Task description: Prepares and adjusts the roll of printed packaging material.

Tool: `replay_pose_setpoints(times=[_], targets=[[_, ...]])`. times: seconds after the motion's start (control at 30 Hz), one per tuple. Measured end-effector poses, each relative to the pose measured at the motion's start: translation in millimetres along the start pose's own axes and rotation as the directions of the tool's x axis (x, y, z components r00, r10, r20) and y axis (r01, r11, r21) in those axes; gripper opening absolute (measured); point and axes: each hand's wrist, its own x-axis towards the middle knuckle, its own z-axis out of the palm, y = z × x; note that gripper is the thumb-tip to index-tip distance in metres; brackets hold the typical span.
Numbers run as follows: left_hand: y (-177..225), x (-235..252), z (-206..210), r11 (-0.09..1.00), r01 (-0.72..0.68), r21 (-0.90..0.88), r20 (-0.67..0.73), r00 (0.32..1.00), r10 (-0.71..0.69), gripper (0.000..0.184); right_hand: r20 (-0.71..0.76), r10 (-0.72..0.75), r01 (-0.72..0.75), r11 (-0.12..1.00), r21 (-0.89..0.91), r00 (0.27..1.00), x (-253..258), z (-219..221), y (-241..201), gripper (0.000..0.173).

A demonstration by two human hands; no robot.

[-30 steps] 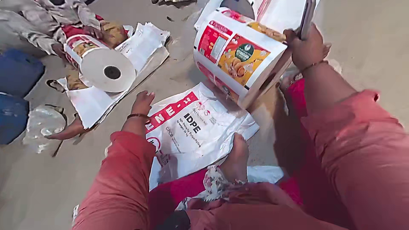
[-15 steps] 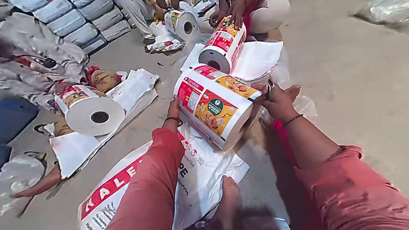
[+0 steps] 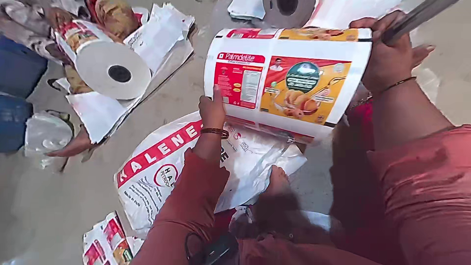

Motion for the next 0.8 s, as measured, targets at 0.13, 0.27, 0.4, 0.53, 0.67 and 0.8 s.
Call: replay_pose_setpoints(times=[0.13,0.27,0.4,0.53,0.67,0.8], targets=[[-16,-9,4,0.998,-0.06,0.0,-0.029,0.998,0.06,0.074,0.0,-0.008,0.008,1.0,0.001,1.0,-7,3,-2,0.003],[-13,-12,38,0.975,-0.157,-0.159,-0.383,0.92,0.086,0.055,0.002,-0.037,0.037,0.998,-0.051,0.999,-10,4,-8,0.005],[-23,6,42,0.927,-0.278,-0.253,-0.458,0.878,0.138,0.047,0.039,-0.128,0.132,0.986,-0.098,0.991,-20,4,-11,0.004],[-28,36,27,0.907,-0.335,-0.257,-0.371,0.9,0.227,0.047,0.016,-0.093,0.095,0.986,-0.139,0.996,-42,21,-36,0.013],[-28,63,4,0.939,-0.317,-0.133,-0.185,0.939,0.291,0.057,0.005,-0.143,0.143,0.98,-0.138,0.99,-63,44,-49,0.022],[-4,64,-36,0.839,-0.201,0.505,0.007,0.973,0.229,0.064,-0.048,-0.16,0.139,0.945,-0.298,0.986,-74,84,-71,0.022]])
